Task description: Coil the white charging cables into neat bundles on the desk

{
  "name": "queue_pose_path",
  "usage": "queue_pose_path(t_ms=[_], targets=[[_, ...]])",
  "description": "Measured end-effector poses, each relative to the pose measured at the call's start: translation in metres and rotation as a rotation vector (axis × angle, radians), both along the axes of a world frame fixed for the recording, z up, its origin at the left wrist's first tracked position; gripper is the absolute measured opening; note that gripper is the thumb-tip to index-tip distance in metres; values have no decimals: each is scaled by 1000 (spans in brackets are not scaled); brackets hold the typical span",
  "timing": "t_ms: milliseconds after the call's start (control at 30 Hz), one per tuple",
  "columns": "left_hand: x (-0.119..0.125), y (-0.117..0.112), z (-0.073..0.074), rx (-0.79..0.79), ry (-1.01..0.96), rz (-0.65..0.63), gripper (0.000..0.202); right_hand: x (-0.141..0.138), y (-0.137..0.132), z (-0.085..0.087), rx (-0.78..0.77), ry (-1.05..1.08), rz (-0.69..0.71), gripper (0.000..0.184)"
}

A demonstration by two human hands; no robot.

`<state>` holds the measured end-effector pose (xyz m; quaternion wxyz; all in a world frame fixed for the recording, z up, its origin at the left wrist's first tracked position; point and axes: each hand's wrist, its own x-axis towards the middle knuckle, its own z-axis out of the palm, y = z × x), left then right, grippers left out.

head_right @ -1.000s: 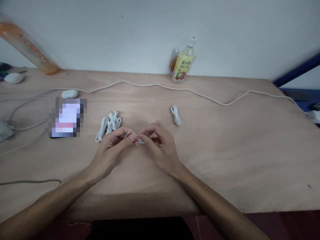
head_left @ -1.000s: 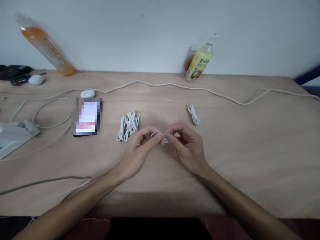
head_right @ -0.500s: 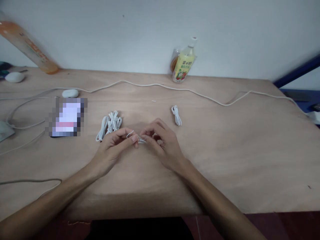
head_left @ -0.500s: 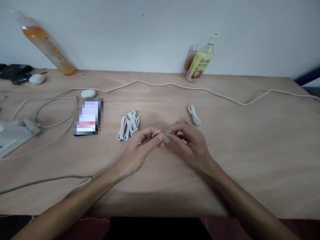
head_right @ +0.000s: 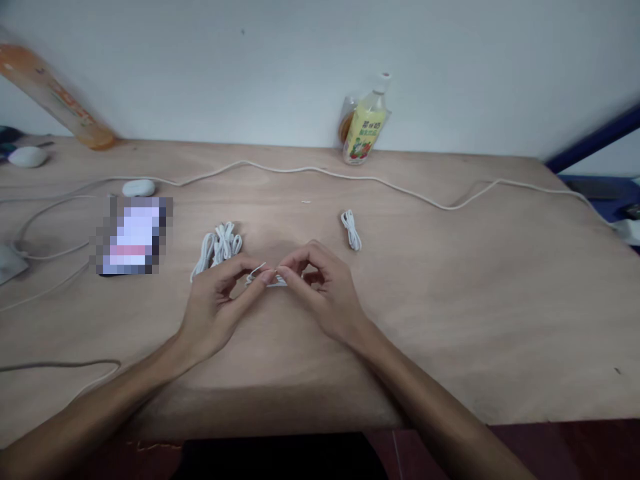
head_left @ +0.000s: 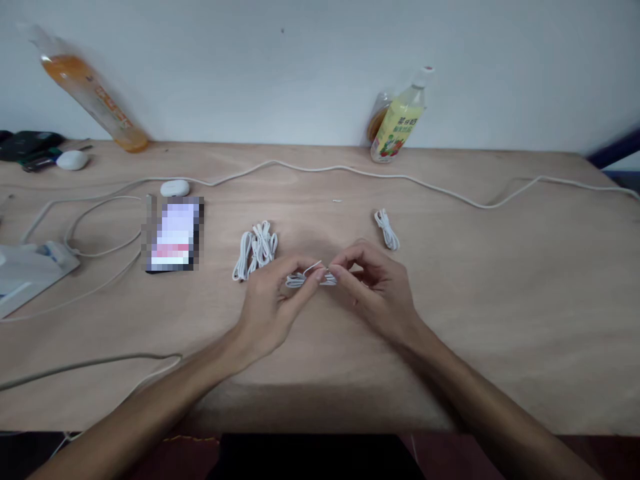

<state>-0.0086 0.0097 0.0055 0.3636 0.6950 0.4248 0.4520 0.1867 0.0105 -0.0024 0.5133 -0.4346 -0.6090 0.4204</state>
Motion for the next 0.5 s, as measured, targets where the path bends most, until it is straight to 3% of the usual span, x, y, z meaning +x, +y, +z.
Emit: queue_pose_path(t_ms=[200, 500], targets=[[0, -1, 1, 69, 45, 26, 8, -3, -3, -2, 64, -32, -49, 11], [0, 0, 3, -12, 63, 27, 12, -3, -6, -6, 424, -310, -152, 13]])
